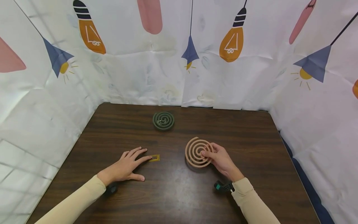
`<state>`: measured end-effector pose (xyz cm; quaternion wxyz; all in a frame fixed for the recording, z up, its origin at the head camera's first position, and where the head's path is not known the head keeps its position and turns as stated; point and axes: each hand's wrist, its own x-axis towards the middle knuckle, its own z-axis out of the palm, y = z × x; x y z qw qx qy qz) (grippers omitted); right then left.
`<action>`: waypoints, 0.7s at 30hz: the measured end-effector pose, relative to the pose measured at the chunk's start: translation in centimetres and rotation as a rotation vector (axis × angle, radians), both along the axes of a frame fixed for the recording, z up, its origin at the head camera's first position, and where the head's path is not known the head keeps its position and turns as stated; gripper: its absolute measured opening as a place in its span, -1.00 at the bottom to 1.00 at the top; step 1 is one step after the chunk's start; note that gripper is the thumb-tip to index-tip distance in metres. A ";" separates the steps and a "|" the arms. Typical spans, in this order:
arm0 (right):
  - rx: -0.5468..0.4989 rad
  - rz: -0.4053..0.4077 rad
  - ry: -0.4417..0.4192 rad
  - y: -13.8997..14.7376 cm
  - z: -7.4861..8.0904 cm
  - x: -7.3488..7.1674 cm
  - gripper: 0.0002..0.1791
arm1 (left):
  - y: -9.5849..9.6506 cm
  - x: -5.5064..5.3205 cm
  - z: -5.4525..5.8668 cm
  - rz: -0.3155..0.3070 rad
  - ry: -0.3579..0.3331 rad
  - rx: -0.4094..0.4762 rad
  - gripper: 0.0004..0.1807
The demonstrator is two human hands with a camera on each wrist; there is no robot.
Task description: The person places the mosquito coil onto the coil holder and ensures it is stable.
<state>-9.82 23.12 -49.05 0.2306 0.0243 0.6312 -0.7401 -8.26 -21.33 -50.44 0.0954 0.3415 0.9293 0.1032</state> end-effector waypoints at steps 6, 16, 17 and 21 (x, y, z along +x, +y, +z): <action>-0.049 0.013 -0.002 -1.4 -0.2 -0.3 -0.59 | 0.0 0.0 0.1 -0.002 -0.003 -0.003 0.01; -0.062 0.015 -0.028 -3.2 -0.3 -0.6 -0.48 | 0.2 0.0 0.2 0.005 -0.011 0.002 0.01; -0.061 0.015 -0.030 -3.4 -0.3 -0.6 -0.47 | 0.2 0.0 0.1 0.005 -0.009 0.002 0.01; -0.066 0.009 -0.035 -3.9 -0.5 -0.7 -0.43 | 0.1 0.0 0.1 0.004 -0.004 0.000 0.01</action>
